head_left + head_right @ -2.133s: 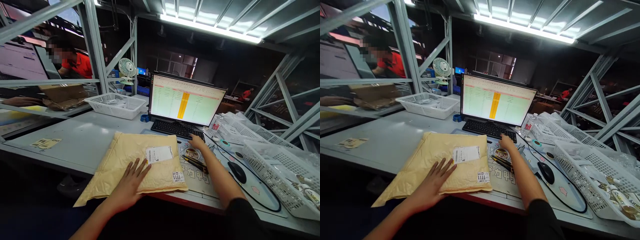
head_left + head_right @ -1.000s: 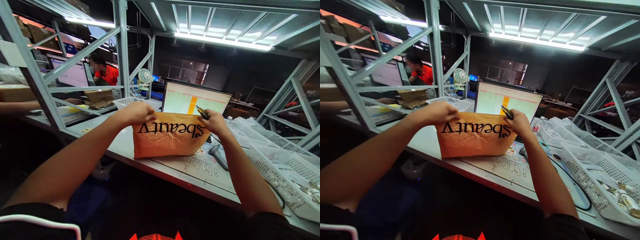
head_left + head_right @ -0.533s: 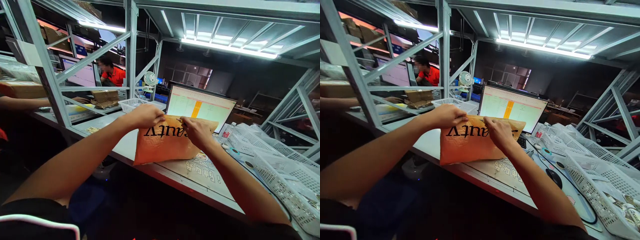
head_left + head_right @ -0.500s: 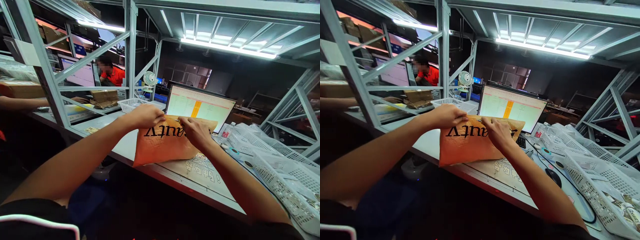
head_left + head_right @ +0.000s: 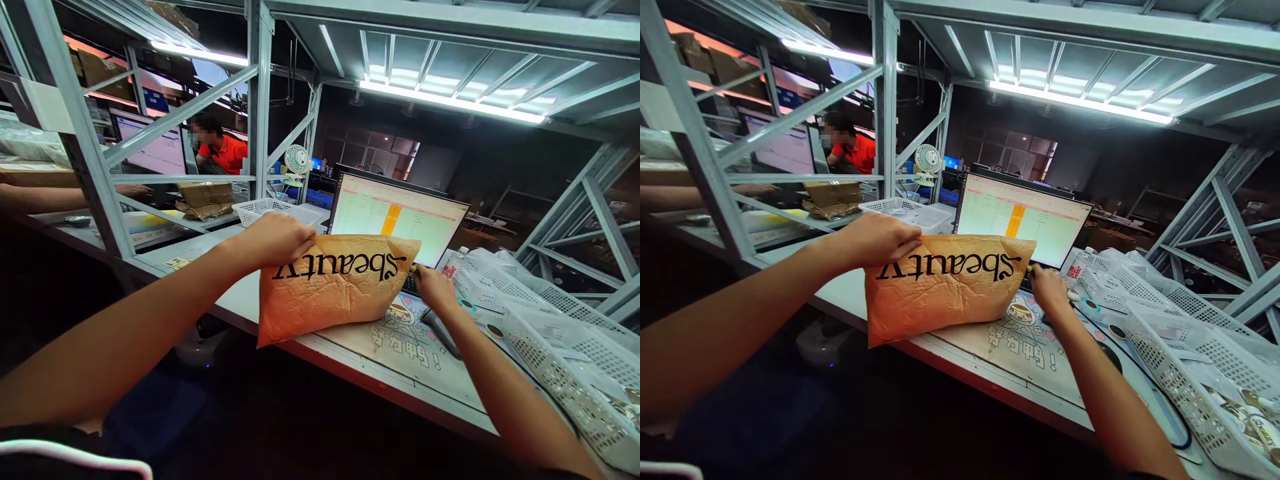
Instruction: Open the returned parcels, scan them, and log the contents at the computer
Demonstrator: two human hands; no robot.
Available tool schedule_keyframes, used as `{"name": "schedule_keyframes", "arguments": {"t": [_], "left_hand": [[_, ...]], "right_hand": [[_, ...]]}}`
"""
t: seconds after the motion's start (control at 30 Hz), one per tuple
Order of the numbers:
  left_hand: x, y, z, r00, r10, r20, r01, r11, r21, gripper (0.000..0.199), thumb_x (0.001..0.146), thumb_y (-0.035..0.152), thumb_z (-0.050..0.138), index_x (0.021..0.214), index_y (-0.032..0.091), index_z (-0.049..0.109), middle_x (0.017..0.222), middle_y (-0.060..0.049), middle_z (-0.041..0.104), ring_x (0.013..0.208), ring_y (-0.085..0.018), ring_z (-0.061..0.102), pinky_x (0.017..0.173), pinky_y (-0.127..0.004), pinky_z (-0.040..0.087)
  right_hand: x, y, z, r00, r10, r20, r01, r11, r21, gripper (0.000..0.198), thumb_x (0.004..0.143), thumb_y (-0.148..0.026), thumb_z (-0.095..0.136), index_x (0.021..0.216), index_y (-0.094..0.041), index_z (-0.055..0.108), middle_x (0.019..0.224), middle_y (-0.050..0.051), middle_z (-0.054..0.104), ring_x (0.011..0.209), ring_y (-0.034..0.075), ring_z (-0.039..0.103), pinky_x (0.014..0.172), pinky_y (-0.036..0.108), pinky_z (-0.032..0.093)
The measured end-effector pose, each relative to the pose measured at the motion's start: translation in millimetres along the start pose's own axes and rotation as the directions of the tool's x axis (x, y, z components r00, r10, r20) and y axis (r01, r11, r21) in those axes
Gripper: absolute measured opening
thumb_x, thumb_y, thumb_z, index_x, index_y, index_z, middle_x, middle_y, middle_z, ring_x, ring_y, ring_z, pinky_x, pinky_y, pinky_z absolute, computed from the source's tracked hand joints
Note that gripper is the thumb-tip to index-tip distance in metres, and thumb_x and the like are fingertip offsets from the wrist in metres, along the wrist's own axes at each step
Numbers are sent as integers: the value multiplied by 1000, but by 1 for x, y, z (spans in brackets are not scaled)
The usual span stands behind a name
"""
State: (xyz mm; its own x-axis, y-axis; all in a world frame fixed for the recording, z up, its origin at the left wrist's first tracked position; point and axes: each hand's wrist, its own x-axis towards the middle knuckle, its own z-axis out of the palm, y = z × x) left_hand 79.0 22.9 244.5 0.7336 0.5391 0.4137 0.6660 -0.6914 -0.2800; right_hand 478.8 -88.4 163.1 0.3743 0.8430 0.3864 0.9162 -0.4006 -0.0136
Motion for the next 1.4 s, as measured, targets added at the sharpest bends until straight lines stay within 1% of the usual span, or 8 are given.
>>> {"name": "schedule_keyframes", "arguments": {"t": [0.27, 0.43, 0.5, 0.6, 0.8, 1.03, 1.3, 1.4], "left_hand": [[46, 52, -5, 998, 9, 60, -1, 990, -141, 37, 107, 41, 48, 117, 20, 78, 105, -16, 80, 93, -30, 72, 81, -39, 49], [53, 57, -10, 999, 12, 48, 2, 960, -281, 34, 102, 37, 54, 98, 20, 83, 93, -12, 80, 81, -25, 69, 73, -35, 44], [50, 58, -14, 995, 71, 63, -42, 926, -375, 34, 101, 37, 55, 93, 19, 83, 86, -10, 79, 73, -21, 65, 68, -33, 41], [43, 61, -20, 994, 101, 45, -74, 913, -402, 34, 100, 34, 55, 89, 18, 83, 79, -9, 77, 69, -19, 62, 67, -32, 39], [23, 48, -18, 998, -57, 4, 55, 931, -362, 34, 99, 32, 56, 91, 17, 86, 85, -10, 79, 75, -21, 64, 70, -34, 39], [12, 31, -4, 988, -152, -19, 129, 893, -430, 33, 98, 27, 57, 89, 13, 87, 76, -7, 75, 69, -15, 56, 68, -31, 36], [6, 8, -5, 921, -389, 40, 379, 863, -333, 45, 106, 34, 49, 102, 5, 83, 93, -6, 78, 91, -15, 67, 80, -26, 43], [16, -4, 6, 858, -511, 43, 509, 837, -203, 43, 109, 35, 49, 115, 7, 82, 117, -15, 79, 112, -24, 70, 95, -33, 46]], "right_hand": [[-95, 6, 112, 952, 121, 283, -91, 989, -117, 42, 110, -37, 51, 138, -10, 67, 127, 24, 70, 122, 36, 67, 103, 45, 53], [-92, -15, 64, 989, -105, -100, 120, 980, 160, 42, 111, -41, 47, 139, -18, 68, 130, 20, 67, 125, 36, 63, 108, 49, 52], [-81, -46, 31, 859, -274, -433, 419, 861, 287, 38, 112, -42, 45, 133, -21, 69, 131, 17, 67, 125, 34, 62, 111, 49, 51], [-62, -100, -4, 670, -454, -588, 682, 688, 247, 40, 112, -34, 46, 145, -22, 63, 143, 13, 63, 135, 31, 57, 119, 51, 45], [-38, -161, -6, 655, -472, -589, 715, 640, 281, 45, 107, -31, 55, 151, -22, 57, 141, 13, 63, 131, 32, 53, 114, 49, 44], [1, -191, -13, 631, -546, -551, 764, 562, 318, 8, 106, -24, 59, 108, -21, 67, 104, 7, 67, 103, 26, 57, 94, 38, 43], [-27, -187, -31, 350, -795, -495, 930, 357, 84, 15, 105, -18, 49, 93, -21, 59, 105, 9, 68, 104, 25, 55, 98, 38, 38], [-50, -187, -32, 407, -842, -355, 909, 411, 67, 11, 100, -17, 52, 90, -21, 56, 87, 5, 66, 83, 22, 54, 90, 37, 36]]}}
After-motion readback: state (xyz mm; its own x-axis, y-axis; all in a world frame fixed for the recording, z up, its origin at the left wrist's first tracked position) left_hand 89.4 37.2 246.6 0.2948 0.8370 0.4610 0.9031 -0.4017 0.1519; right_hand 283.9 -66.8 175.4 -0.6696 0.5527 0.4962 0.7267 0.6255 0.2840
